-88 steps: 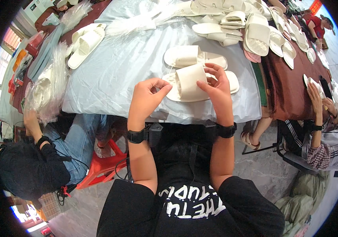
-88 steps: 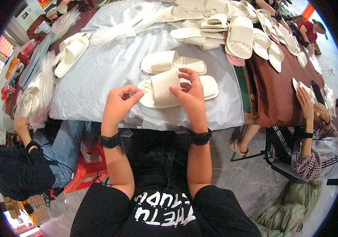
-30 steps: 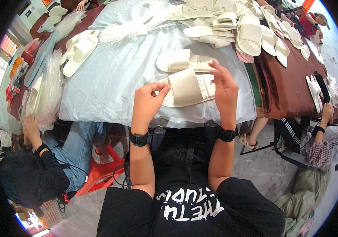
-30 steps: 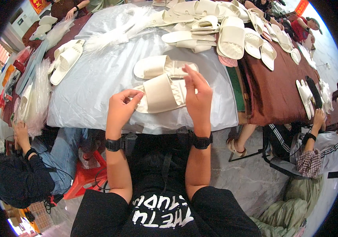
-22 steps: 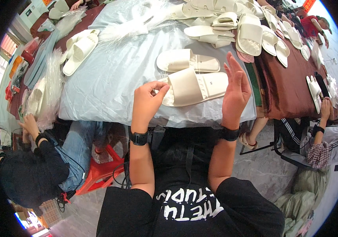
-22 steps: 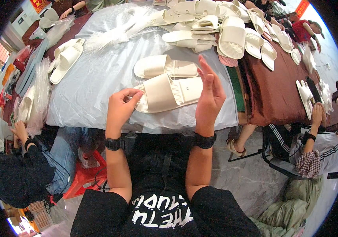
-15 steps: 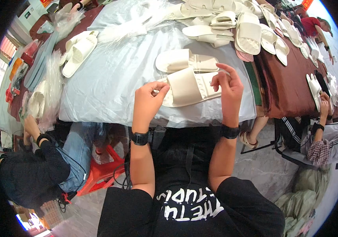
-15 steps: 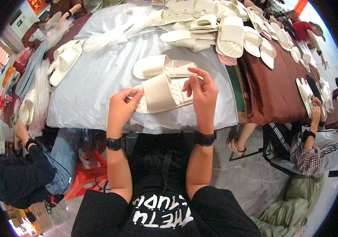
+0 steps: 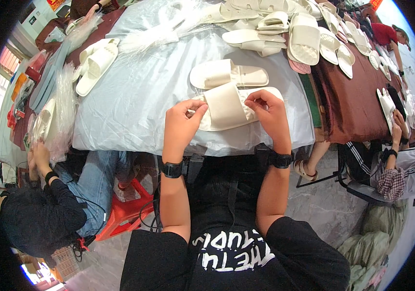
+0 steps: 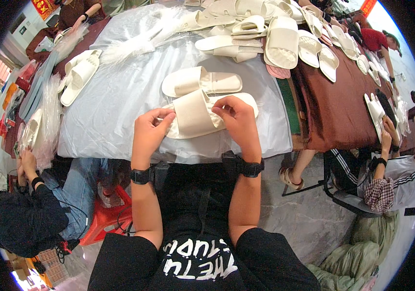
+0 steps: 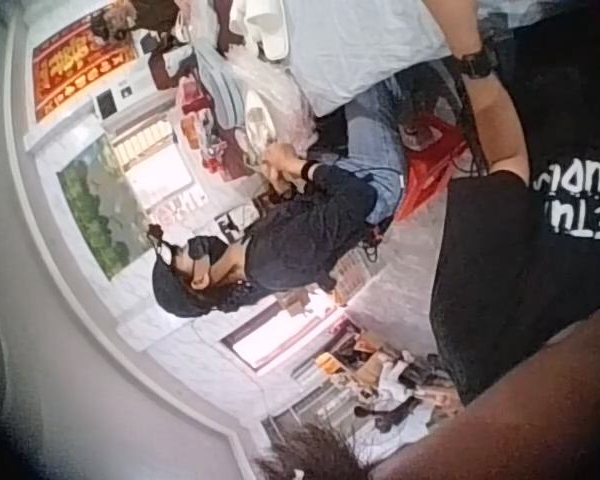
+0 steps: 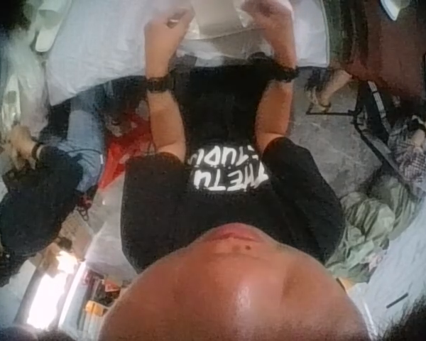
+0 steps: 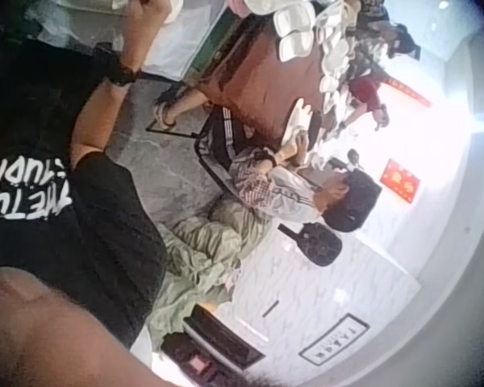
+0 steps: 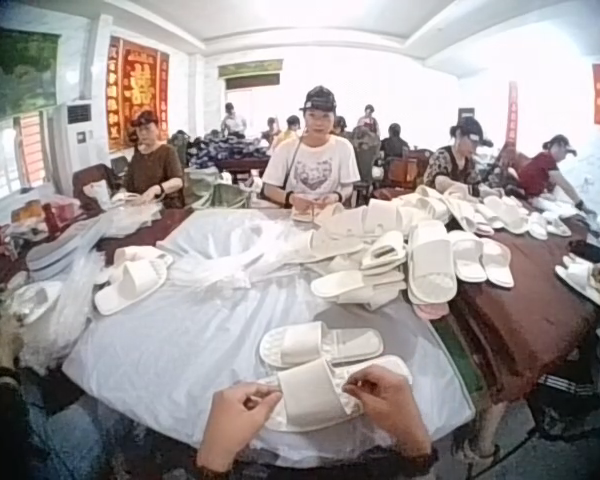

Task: Assembling and inspecting white slippers in a manufacturing setting.

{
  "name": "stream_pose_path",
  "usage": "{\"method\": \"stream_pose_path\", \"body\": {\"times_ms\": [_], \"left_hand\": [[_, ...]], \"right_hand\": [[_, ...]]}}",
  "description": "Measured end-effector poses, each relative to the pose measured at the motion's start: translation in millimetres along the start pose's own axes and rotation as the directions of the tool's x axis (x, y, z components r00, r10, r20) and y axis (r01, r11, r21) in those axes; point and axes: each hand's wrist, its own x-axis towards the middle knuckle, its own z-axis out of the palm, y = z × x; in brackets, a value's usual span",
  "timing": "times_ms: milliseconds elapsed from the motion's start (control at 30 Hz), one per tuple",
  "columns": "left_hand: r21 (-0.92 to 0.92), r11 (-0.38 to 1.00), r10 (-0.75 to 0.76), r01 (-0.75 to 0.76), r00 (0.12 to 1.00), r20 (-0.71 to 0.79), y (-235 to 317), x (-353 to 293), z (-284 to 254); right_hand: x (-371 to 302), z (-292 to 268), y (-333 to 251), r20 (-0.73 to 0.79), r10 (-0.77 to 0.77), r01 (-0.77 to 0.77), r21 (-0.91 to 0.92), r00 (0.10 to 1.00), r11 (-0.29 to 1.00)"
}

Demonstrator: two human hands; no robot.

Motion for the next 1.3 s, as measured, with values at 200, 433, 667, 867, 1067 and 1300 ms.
{"method": "stream_pose_path", "body": {"times_ms": [200, 433, 667, 867, 1067, 1300], "left_hand": [[-0.010, 0.999, 0.044, -0.044, 0.999, -0.017, 0, 1, 1], [-0.003, 1.000, -0.005, 0.005, 1.000, -0.001, 4, 0, 0], [-0.006, 0.999, -0.031, 0.032, 0.997, 0.077, 1, 0, -1], [-0.084, 0.992, -0.069, 0.090, 0.971, 0.229, -9, 1, -1], [-0.126, 0.984, -0.078, 0.125, 0.942, 0.327, -9, 3, -6], [-0.168, 0.977, -0.075, 0.129, 0.952, 0.297, -14, 5, -1]], "right_hand": [[2, 16, -2, -0.033, 0.029, -0.021, 0.230, 0.999, 0.973], [2, 15, -13, 0.043, 0.070, -0.079, 0.270, 0.997, 0.960], [2, 22, -15, 0.155, 0.044, -0.087, 0.283, 0.987, 0.955], [2, 35, -16, 0.292, 0.094, -0.224, 0.453, 0.952, 0.863], [3, 41, -23, 0.287, 0.107, -0.251, 0.532, 0.952, 0.809], [2, 43, -22, 0.283, 0.089, -0.222, 0.483, 0.955, 0.847]]}}
